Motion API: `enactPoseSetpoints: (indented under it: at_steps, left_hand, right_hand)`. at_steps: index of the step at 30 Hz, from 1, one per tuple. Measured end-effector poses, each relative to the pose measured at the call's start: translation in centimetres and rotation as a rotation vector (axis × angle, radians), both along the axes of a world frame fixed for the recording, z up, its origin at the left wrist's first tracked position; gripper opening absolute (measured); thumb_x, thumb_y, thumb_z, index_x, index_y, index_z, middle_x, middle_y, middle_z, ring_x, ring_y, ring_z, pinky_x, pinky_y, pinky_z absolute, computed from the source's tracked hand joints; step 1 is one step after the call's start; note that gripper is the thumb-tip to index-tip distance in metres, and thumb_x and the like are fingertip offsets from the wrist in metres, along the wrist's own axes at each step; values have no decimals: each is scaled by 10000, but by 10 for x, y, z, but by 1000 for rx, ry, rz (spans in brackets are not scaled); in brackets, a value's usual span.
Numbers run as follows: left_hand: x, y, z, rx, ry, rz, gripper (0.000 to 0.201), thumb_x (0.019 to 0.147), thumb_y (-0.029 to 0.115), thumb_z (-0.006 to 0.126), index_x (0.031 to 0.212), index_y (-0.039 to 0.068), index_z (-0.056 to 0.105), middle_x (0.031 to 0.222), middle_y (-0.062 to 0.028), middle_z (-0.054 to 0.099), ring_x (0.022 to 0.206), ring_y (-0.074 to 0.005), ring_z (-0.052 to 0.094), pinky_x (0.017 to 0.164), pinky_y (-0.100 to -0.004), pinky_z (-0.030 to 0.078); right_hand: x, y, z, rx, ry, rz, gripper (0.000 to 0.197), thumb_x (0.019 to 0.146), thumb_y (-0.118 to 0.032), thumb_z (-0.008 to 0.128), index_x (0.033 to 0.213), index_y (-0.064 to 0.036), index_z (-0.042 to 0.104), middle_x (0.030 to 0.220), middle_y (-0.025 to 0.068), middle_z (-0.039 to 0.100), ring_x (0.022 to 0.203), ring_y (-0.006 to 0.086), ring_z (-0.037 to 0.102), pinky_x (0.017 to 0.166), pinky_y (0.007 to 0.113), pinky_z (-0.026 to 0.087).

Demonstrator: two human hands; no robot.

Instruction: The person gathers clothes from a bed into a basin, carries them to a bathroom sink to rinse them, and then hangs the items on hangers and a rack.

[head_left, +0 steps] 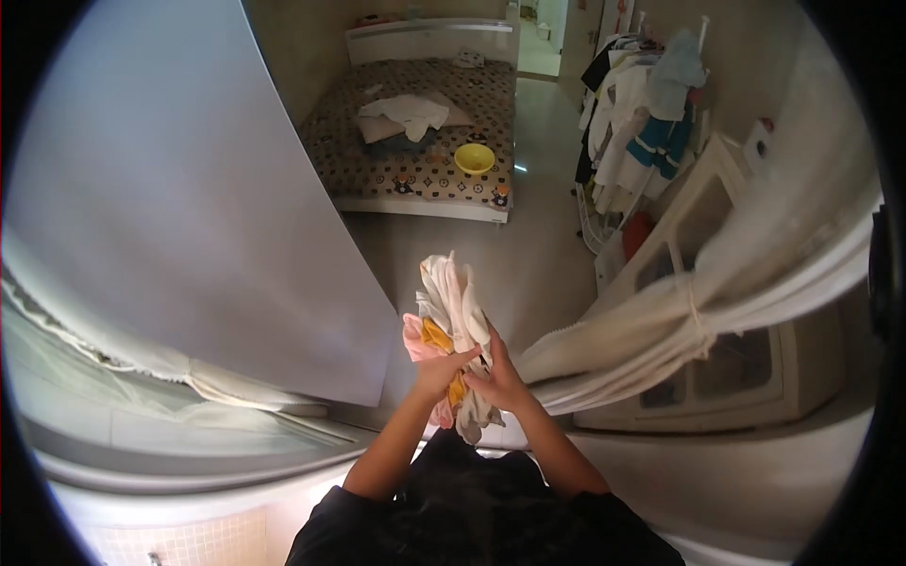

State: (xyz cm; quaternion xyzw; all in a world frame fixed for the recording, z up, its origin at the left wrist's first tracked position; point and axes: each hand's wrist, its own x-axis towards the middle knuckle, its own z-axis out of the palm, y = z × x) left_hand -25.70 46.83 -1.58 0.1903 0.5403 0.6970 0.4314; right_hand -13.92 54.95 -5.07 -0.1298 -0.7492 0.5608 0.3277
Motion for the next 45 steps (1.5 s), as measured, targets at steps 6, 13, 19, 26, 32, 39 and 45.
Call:
enactPoseSetpoints:
  at_steps: [6,13,19,26,32,39,45]
  left_hand:
    - [-121,91,-46,57,-228,59,713,748,-34,742,1372,60,410,1246,-78,564,1154,-229,556,981,-361,464]
    - [-226,156,-45,135,-419,-131,628,801,118,686,1377,49,445,1235,-128,606,1103,-270,617,934,-390,518]
    - [-270,236,-34,3,-307,-141,596,858,181,678,1383,37,436,1269,-130,586,1103,-262,621,929,-396,529]
    - [-361,343,-40,-26,24,-48,586,935,291,621,1417,33,408,1346,-82,519,1193,-207,527,1006,-340,433]
    - [-444,420,-47,-58,26,229,520,960,274,611,1386,34,433,1319,-79,531,1145,-191,554,947,-326,474]
    - [-553,474,-37,-117,-57,409,463,951,206,619,1345,27,453,1262,-99,565,1088,-192,590,890,-321,509]
    - [-671,515,-43,-39,-444,256,405,942,137,604,1302,-5,484,1185,-93,608,1037,-179,610,866,-302,510]
  right_hand:
    - [-96,94,20,-894,299,327,636,979,-148,499,1543,-102,210,1509,89,350,1325,196,402,1107,316,306]
    - [-179,183,33,-645,77,48,820,913,-273,681,1542,-148,171,1370,98,467,1231,203,478,1033,333,398]
    - [-238,263,-8,-1032,19,414,855,838,-339,754,1477,-51,263,1365,110,476,1248,230,490,1012,371,434]
    - [-341,371,4,-1095,-54,341,696,857,-277,740,1405,-44,379,1287,97,545,1168,219,552,979,376,467]
    - [-446,454,36,-1041,-89,271,628,850,-166,739,1374,-24,423,1263,100,563,1145,211,566,957,361,481]
    - [-585,511,19,-822,-26,144,560,871,-117,713,1341,8,435,1239,122,574,1108,207,580,903,339,508]
    - [-697,567,-6,-1001,-104,109,533,887,-100,690,1341,2,430,1253,125,569,1120,217,575,920,360,502]
